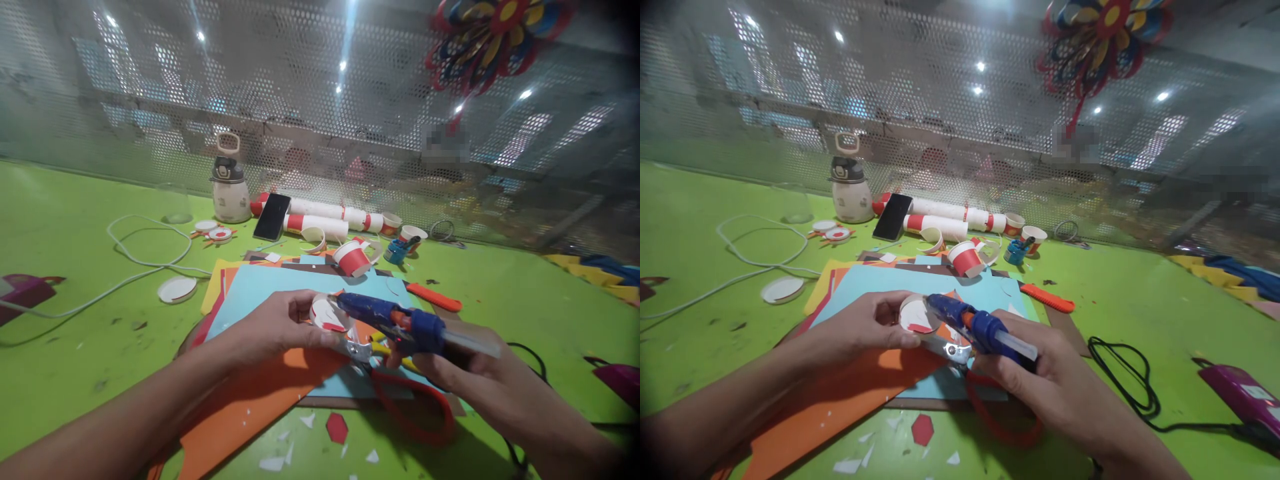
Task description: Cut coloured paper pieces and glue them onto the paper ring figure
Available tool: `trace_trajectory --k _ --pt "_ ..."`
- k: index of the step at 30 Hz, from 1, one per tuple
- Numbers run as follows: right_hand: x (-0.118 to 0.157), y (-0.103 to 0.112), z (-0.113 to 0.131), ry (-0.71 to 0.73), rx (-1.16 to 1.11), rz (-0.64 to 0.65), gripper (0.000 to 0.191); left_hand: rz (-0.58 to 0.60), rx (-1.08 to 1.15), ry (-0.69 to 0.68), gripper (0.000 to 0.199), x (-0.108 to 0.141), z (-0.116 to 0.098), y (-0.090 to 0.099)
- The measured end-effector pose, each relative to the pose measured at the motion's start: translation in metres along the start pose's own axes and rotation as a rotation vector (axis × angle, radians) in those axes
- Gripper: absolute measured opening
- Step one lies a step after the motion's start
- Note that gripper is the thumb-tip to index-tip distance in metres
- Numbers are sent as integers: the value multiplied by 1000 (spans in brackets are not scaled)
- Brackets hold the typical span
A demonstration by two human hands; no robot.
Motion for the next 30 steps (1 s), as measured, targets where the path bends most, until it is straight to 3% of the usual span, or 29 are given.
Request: trace_trajectory --k 14,30 --pt "2 4 1 -22 55 -56 23 -6 20 2 32 0 2 0" --pt "1 0 0 -35 4 -24 23 -15 39 -6 20 -1 -1 -1"
Point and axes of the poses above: each hand's wrist, its own x-axis away from the middle knuckle, its own y-axis out of the back of the hand, z = x × y, the point moved 9 cm from there along -x, towards the middle knuckle, and after that the axes turned 15 degrees about z, right-handed, at the moved point
